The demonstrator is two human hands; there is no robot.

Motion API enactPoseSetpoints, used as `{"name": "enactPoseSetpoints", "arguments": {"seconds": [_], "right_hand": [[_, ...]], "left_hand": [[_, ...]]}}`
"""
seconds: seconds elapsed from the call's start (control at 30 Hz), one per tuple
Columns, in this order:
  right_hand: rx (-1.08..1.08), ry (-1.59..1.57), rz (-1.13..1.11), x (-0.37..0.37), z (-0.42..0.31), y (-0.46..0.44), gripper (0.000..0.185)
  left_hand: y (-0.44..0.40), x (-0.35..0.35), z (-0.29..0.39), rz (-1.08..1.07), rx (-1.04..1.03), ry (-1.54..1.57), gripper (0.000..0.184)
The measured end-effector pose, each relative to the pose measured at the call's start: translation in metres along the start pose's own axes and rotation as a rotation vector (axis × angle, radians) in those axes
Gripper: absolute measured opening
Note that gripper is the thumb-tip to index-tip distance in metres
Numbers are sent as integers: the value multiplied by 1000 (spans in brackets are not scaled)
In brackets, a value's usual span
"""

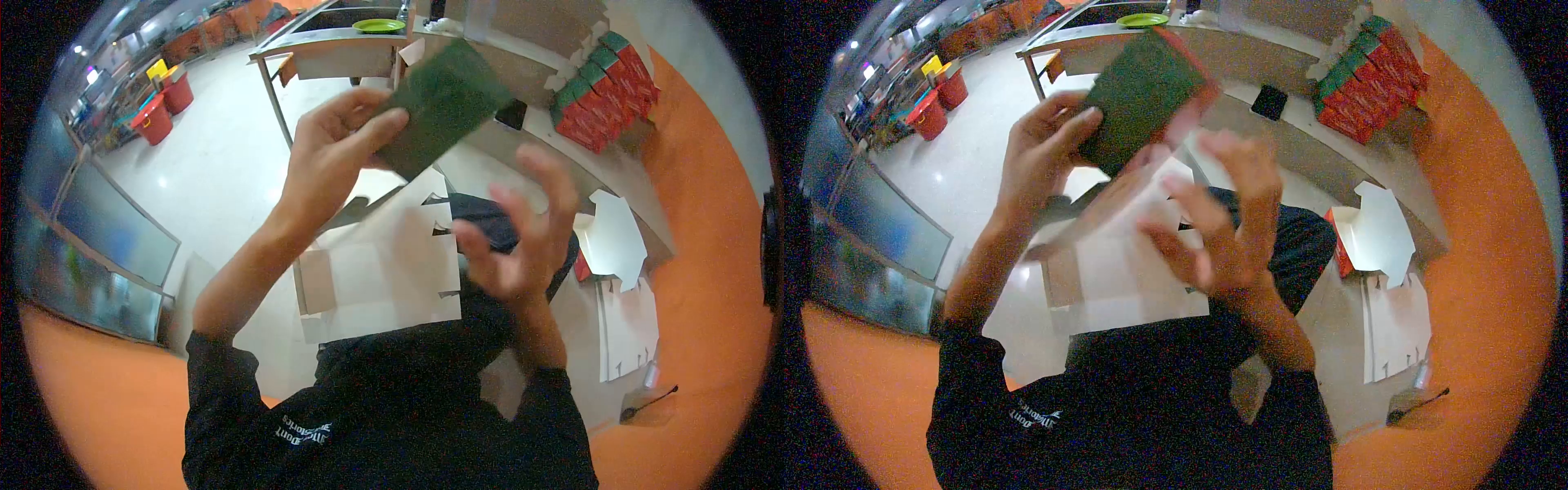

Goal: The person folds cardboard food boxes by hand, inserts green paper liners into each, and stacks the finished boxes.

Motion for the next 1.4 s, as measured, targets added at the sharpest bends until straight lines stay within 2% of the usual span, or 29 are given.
{"name": "enactPoseSetpoints", "arguments": {"seconds": [0.1, 0.13, 0.23, 0.33, 0.43, 0.5, 0.57, 0.7, 0.8, 0.83, 1.0, 1.1, 1.13, 1.17, 1.3, 1.4], "right_hand": [[23, -98, -30, -16, -19, 10, 48], [11, -55, -19, -22, -17, 11, 49], [30, 25, -1, -23, -11, 12, 51], [3, 27, -73, -19, -12, 12, 49], [3, 4, -118, -18, -8, 14, 44], [-21, -72, -186, -12, -7, 8, 41], [-83, -86, -160, -10, -2, 4, 41], [-104, -19, -154, -10, 15, 4, 42], [-128, -8, -188, -5, 17, 4, 40], [-128, -22, -210, 0, 12, 4, 39], [-55, -70, -319, 11, 4, 4, 39], [-86, 62, -198, 1, 6, 5, 37], [-104, 95, -146, 0, 7, 6, 36], [-110, 96, -154, 0, 9, 9, 45], [-337, -18, -42, -5, 14, 18, 62], [-461, -108, -60, 2, 30, 21, 69]], "left_hand": [[4, -21, -6, 66, 36, 286, 21], [9, -26, -3, 50, 67, 219, 19], [17, -33, -5, 59, 212, 361, 17], [17, -28, -17, 57, 214, 379, 15], [13, -26, -8, 33, 175, 532, 19], [9, -19, -4, 15, 126, 405, 25], [9, -13, -5, 0, 77, 313, 33], [22, -13, -16, -80, 54, 176, 29], [28, -23, -21, -101, 52, 252, 25], [29, -20, -18, -47, 84, 160, 27], [19, -18, -16, -58, 130, 345, 31], [38, -28, -21, 28, 180, 395, 30], [40, -32, -29, -25, 192, 451, 32], [45, -36, -31, -15, 190, 464, 33], [48, -37, -37, -84, 175, 383, 36], [48, -28, -19, -263, 38, 90, 35]]}}
Point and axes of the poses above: each hand's wrist, its own y-axis away from the middle knuckle, its own x-axis out of the back of the hand, z = x × y, the point moved 1 cm from there along -y, towards the middle knuckle, and after that the axes turned 12 degrees about z, right-handed, at the moved point
